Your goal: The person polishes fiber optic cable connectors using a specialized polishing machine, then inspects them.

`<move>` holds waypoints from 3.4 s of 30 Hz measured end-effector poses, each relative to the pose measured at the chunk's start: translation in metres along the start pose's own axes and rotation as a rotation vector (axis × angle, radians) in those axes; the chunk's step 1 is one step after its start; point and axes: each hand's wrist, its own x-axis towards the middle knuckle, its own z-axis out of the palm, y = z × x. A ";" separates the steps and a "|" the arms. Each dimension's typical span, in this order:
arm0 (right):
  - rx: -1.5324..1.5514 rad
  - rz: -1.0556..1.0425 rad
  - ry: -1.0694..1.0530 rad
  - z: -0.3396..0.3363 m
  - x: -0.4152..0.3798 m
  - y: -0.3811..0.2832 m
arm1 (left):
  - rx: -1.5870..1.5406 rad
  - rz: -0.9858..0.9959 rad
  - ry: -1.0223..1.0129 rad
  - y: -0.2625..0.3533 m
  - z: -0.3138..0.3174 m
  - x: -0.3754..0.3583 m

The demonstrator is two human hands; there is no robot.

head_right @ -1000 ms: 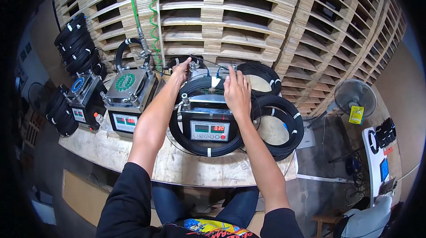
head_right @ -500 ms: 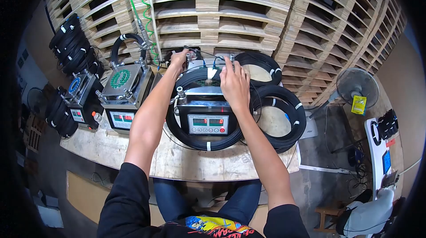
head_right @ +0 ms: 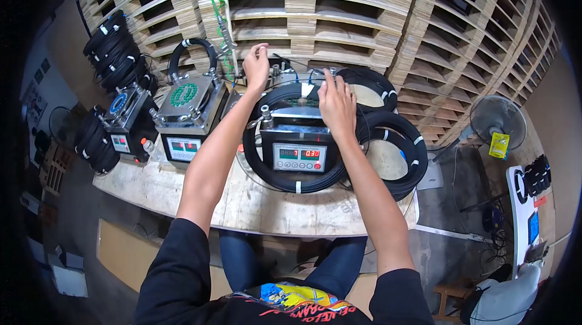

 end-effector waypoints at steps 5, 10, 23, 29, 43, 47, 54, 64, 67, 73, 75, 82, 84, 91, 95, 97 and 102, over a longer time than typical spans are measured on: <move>0.015 -0.001 0.007 -0.001 -0.001 0.000 | 0.138 0.125 -0.209 0.039 -0.074 -0.053; 0.019 0.021 0.004 0.002 -0.001 0.002 | 0.529 0.431 -0.361 0.071 -0.141 -0.112; 0.034 0.030 0.009 0.007 -0.001 0.009 | 0.636 0.506 -0.563 0.077 -0.163 -0.129; 0.038 0.046 0.006 0.005 -0.001 0.004 | 0.531 0.188 -0.446 0.074 -0.148 -0.143; 0.170 0.088 0.063 -0.001 -0.005 0.009 | 0.043 -0.062 -0.716 0.066 -0.144 -0.150; 0.461 0.095 0.280 -0.012 -0.027 0.028 | 0.441 0.348 -0.422 0.064 -0.148 -0.145; 0.347 0.348 0.321 -0.038 -0.087 0.022 | 0.270 0.275 -0.425 0.039 -0.128 -0.151; 0.659 0.298 0.284 -0.035 -0.102 0.017 | 0.380 0.312 -0.298 0.031 -0.122 -0.163; 0.665 0.258 0.236 -0.036 -0.106 0.018 | 0.365 0.307 -0.304 0.032 -0.122 -0.164; 0.552 0.216 0.312 -0.051 -0.111 0.011 | 0.377 0.310 -0.288 0.028 -0.122 -0.164; 0.748 0.303 0.168 -0.047 -0.112 0.016 | 0.385 0.302 -0.295 0.030 -0.123 -0.165; 0.729 0.280 0.224 -0.027 -0.120 -0.023 | 0.410 0.316 -0.274 0.031 -0.122 -0.164; 0.733 0.276 0.194 -0.027 -0.117 -0.023 | 0.418 0.309 -0.273 0.031 -0.122 -0.165; 0.625 0.177 -0.112 -0.072 -0.054 -0.004 | 0.410 0.320 -0.274 0.030 -0.122 -0.163; 0.637 0.038 -0.037 -0.062 0.031 0.011 | 0.412 0.326 -0.262 0.027 -0.122 -0.162; 0.535 -0.105 -0.115 -0.048 0.079 0.017 | 0.408 0.324 -0.259 0.027 -0.122 -0.162; 0.304 -0.053 -0.815 0.001 0.156 0.012 | 0.413 0.303 -0.270 0.026 -0.123 -0.161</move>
